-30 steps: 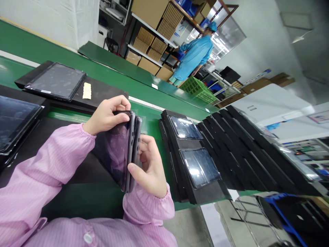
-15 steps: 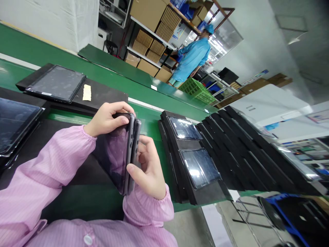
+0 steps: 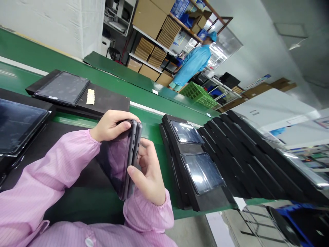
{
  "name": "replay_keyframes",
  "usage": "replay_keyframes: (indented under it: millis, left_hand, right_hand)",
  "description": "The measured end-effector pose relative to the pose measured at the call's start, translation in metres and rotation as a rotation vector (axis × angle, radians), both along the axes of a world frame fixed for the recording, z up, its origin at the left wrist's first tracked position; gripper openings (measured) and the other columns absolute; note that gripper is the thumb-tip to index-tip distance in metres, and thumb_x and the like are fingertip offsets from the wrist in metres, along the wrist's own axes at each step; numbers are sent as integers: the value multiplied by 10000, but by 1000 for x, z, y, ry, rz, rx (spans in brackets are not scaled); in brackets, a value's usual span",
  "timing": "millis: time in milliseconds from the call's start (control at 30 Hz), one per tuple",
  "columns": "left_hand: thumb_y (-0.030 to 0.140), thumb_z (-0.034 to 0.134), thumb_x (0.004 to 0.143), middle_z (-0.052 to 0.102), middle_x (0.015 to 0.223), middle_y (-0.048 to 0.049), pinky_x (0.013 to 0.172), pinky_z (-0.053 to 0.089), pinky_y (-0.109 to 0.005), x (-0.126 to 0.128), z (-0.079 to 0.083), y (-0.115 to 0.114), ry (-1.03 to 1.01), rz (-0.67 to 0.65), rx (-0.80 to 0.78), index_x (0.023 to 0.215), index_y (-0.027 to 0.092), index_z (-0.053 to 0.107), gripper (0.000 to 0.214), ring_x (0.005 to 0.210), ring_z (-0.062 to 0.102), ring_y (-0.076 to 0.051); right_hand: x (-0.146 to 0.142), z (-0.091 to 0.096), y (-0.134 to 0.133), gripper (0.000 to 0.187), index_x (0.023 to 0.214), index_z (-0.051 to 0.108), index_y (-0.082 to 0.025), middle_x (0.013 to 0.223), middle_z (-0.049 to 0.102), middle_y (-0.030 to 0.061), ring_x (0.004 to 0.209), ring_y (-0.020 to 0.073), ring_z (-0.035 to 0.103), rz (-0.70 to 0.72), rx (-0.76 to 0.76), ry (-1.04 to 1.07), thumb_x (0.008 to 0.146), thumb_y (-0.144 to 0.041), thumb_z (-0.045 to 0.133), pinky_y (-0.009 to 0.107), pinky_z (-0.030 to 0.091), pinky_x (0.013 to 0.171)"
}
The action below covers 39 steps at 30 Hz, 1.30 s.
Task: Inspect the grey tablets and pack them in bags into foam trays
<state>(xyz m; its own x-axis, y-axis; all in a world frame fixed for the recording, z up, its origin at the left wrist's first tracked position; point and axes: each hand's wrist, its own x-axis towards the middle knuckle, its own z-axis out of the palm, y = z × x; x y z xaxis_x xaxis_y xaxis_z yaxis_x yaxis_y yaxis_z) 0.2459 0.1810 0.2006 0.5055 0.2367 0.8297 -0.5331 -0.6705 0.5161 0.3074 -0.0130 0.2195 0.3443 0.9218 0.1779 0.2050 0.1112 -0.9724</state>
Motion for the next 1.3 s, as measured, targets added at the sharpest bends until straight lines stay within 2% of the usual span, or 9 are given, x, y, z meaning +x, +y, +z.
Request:
replay_keyframes:
  millis: [267, 467, 633, 767, 900, 1100, 1200, 1300]
  left_hand:
    - [595, 390, 996, 748, 865, -108, 730, 535, -282, -7, -2, -6, -7, 47, 51, 1053, 157, 755, 573, 719, 676, -180]
    - [566, 340, 1018, 706, 917, -92, 772, 506, -294, -16, -9, -14, -15, 153, 73, 1159, 166, 709, 562, 822, 645, -185]
    - [534, 332, 1028, 712, 992, -103, 829, 492, -335, -22, -14, -19, -41, 191, 43, 1159, 169, 686, 525, 870, 628, -202]
    - [574, 307, 1017, 711, 972, -107, 822, 493, -357, -25, -14, -19, -11, 222, 42, 1111, 170, 688, 563, 861, 628, -214]
    - [579, 302, 1016, 718, 1017, -115, 853, 495, -368, -23, -13, -19, 5, 244, 37, 1097, 167, 682, 567, 897, 642, -222]
    - [503, 306, 1042, 714, 1028, -100, 859, 487, -344, -20, -14, -20, -10, 280, 90, 1109, 158, 663, 500, 911, 631, -203]
    - [498, 293, 1044, 712, 1039, -98, 872, 487, -352, -19, -15, -19, 12, 322, 103, 1115, 166, 660, 500, 923, 628, -208]
    - [495, 285, 1044, 707, 1035, -93, 874, 488, -359, -18, -13, -18, 33, 368, 100, 1116, 175, 663, 500, 916, 625, -212]
  right_hand:
    - [-8, 2, -2, 485, 1237, 438, -243, 834, 600, -6, 710, 169, 591, -23, 37, -59, 791, -225, 627, 308, 487, 659]
    - [-24, -6, 1, 436, 1261, 437, -240, 986, 696, 56, 813, 214, 675, -139, 95, -152, 854, -246, 594, 356, 539, 725]
    - [-36, -6, 3, 465, 1228, 469, -248, 955, 705, 51, 930, 254, 699, -238, 51, -218, 807, -236, 667, 355, 556, 716]
    - [-36, -3, 2, 556, 1242, 473, -251, 1017, 702, 58, 989, 269, 697, -230, 28, -244, 744, -216, 719, 366, 571, 745]
    - [-32, -4, 2, 530, 1240, 491, -247, 1020, 698, 58, 1016, 266, 692, -241, 41, -265, 751, -197, 689, 365, 575, 758]
    - [-25, -4, 4, 510, 1237, 504, -230, 983, 704, 40, 907, 224, 702, -244, 58, -274, 755, -196, 664, 339, 578, 745]
    - [-14, 0, 2, 495, 1222, 533, -220, 966, 704, 30, 832, 191, 695, -194, 21, -246, 751, -211, 685, 326, 584, 754]
    - [-1, 2, 0, 491, 1212, 563, -212, 1011, 698, 52, 858, 195, 690, -100, -43, -181, 752, -265, 726, 319, 595, 741]
